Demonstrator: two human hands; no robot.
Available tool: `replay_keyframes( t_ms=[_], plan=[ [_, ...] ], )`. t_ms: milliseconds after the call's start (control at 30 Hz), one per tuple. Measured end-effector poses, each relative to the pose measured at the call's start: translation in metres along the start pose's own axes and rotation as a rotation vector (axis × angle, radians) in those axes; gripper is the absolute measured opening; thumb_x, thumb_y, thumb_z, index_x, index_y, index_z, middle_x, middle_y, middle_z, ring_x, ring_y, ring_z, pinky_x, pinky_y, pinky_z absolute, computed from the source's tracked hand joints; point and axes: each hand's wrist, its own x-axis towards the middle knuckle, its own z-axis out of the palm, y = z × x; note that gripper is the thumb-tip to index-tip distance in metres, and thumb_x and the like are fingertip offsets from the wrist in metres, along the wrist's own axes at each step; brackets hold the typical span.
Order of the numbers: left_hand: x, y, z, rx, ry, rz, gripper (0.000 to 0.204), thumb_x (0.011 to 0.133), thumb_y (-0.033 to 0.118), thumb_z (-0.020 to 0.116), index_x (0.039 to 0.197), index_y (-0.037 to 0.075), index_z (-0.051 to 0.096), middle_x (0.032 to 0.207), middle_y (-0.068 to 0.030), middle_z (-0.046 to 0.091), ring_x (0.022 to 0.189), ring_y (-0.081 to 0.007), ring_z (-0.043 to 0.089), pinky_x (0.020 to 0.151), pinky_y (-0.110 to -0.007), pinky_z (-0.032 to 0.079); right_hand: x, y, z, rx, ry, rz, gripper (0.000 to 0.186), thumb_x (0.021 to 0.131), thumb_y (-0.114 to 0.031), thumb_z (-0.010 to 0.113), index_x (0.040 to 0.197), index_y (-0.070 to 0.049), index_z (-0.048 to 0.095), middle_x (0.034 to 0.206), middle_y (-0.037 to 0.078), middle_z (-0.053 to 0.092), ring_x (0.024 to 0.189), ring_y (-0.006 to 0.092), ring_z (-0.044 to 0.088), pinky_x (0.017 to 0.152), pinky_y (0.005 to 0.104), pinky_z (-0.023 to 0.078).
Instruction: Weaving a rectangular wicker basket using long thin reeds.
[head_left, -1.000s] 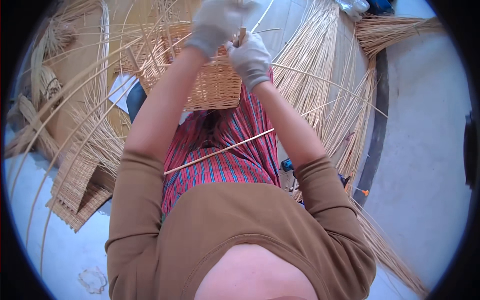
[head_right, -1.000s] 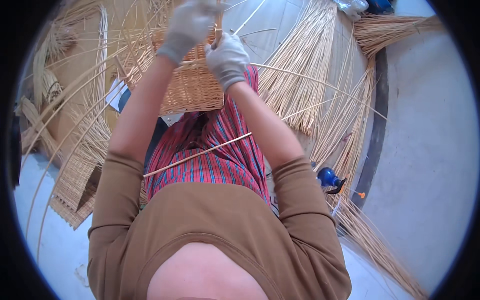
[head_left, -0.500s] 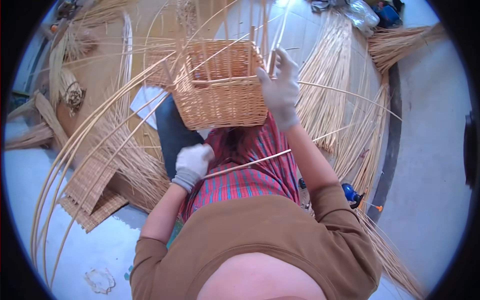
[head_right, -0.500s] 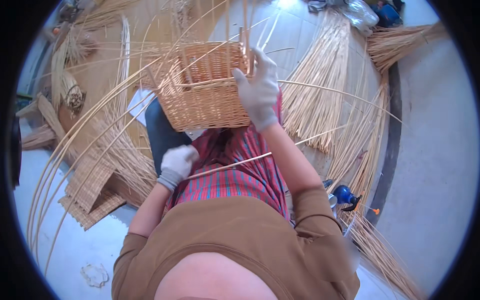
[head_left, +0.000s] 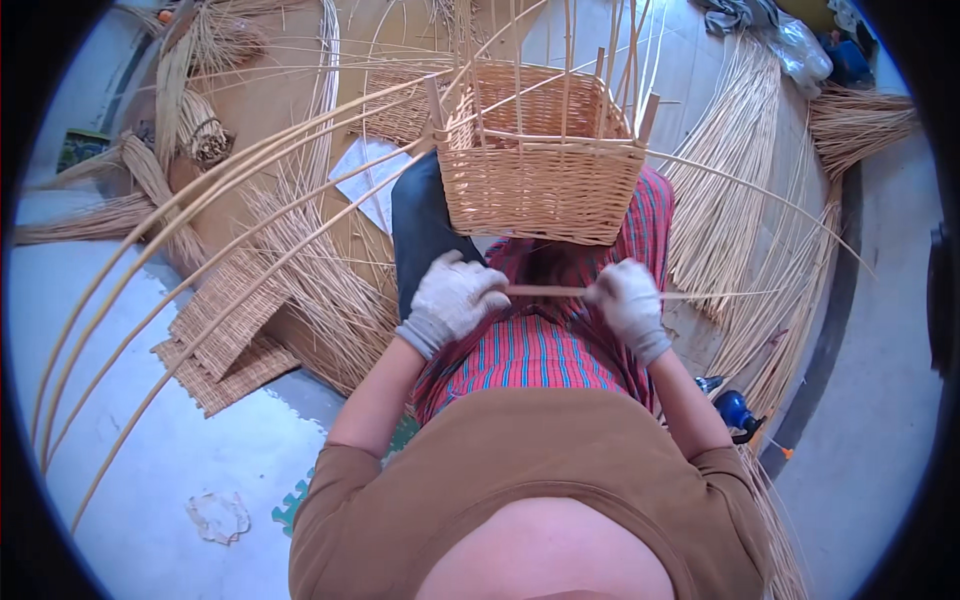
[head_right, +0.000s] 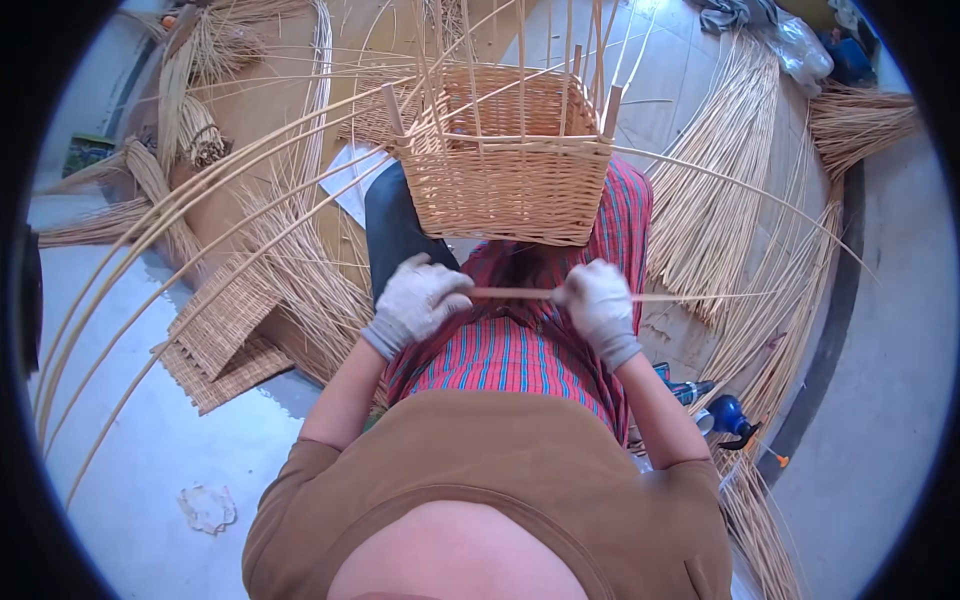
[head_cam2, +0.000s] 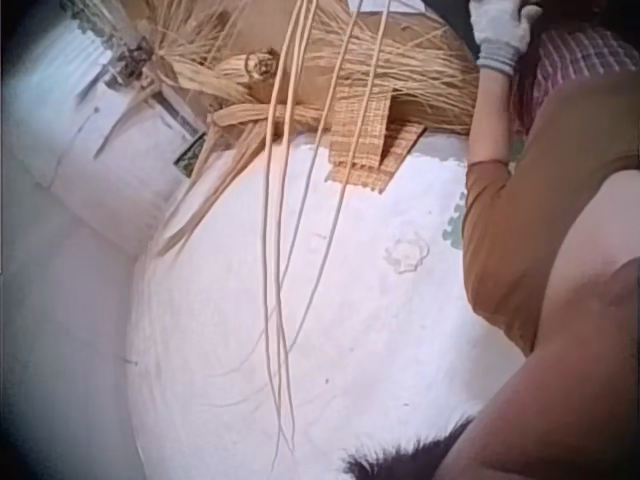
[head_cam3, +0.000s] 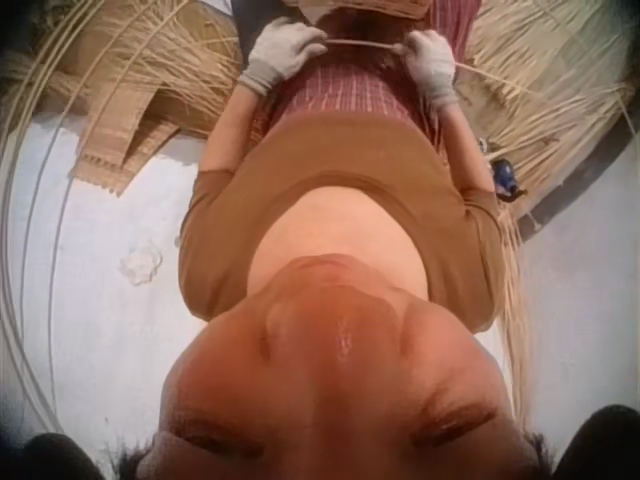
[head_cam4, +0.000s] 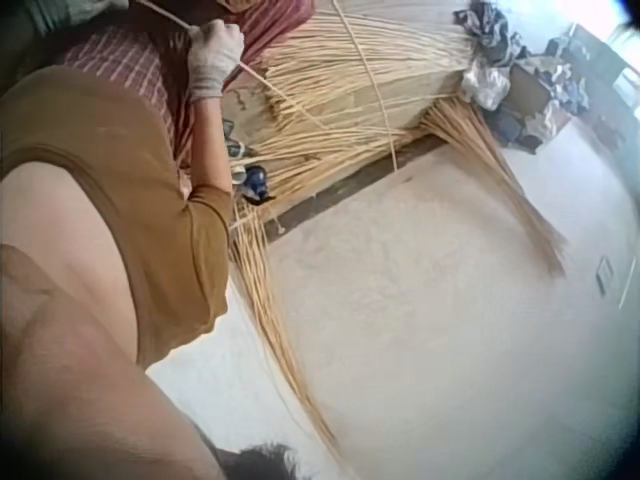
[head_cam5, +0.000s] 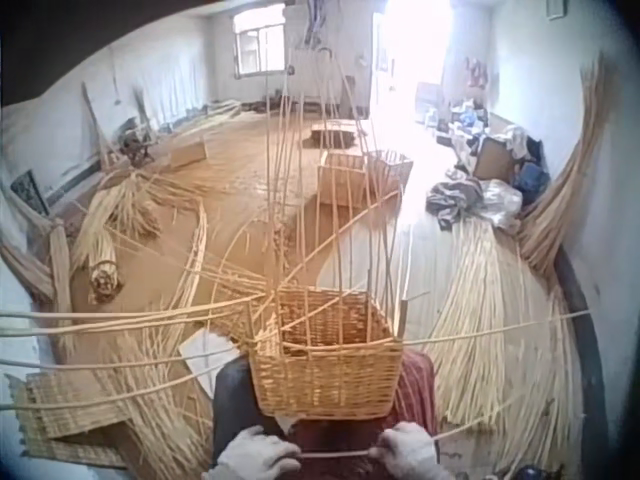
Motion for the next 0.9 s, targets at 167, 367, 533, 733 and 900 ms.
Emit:
replay_keyframes(
  t_ms=[167, 367, 533, 733, 900],
  plan=[
    [0.021, -0.026, -0.016, 0.011, 0.413, -0.108, 0.011, 0.091, 0.018, 0.064, 0.094, 0.008, 0.067, 0.084, -0.0102, 0.068, 0.079, -0.0326, 0.066, 0.073, -0.043, 0.05, 0.026, -0.041, -0.024, 0.204, 0.553, -0.149, 0.019, 0.079, -0.014, 0.078, 0.089, -0.007, 0.063, 0.084, 0.009, 0.061, 0.087, 0.0297, 0.059, 0.079, 0.0395, 0.047],
    [0.038, -0.024, -0.043, -0.215, 0.296, 0.153, 0.01, 0.094, 0.007, 0.063, 0.101, 0.003, 0.067, 0.09, -0.0108, 0.07, 0.083, -0.0223, 0.068, 0.077, -0.031, 0.052, 0.065, -0.053, -0.032, 1.502, 0.104, 0.017, 0.039, 0.099, -0.014, 0.061, 0.134, -0.005, 0.049, 0.123, 0.012, 0.058, 0.106, 0.0174, 0.062, 0.09, 0.0306, 0.054],
    [0.046, -0.076, -0.037, -0.767, 0.711, -0.368, 0.014, 0.097, 0.016, 0.066, 0.099, 0.002, 0.067, 0.089, -0.0034, 0.068, 0.067, -0.0107, 0.059, 0.062, -0.024, 0.048, 0.103, -0.039, -0.061, 1.436, 0.533, 0.005, 0.012, 0.099, -0.012, 0.061, 0.107, -0.003, 0.061, 0.097, 0.008, 0.071, 0.09, 0.0154, 0.068, 0.084, 0.0303, 0.058],
    [0.081, -0.068, -0.036, -1.036, 0.849, -0.501, 0.029, 0.098, 0.019, 0.065, 0.124, 0.007, 0.061, 0.078, 0.0005, 0.067, 0.05, -0.004, 0.053, 0.041, -0.019, 0.038, 0.101, -0.022, -0.034, 1.359, 0.662, 0.127, 0.007, 0.097, -0.008, 0.064, 0.099, -0.004, 0.059, 0.092, 0.011, 0.072, 0.081, 0.0178, 0.071, 0.075, 0.0304, 0.061],
    [0.087, -0.061, -0.033, -0.978, 0.836, -0.586, 0.031, 0.1, 0.017, 0.06, 0.129, 0.007, 0.058, 0.079, -0.0009, 0.067, 0.049, -0.0054, 0.057, 0.04, -0.02, 0.039, 0.092, -0.034, -0.015, 1.473, 0.648, 0.056, 0.01, 0.094, 0.0, 0.065, 0.096, -0.004, 0.056, 0.091, 0.011, 0.07, 0.081, 0.0175, 0.07, 0.077, 0.0316, 0.06]
  ],
)
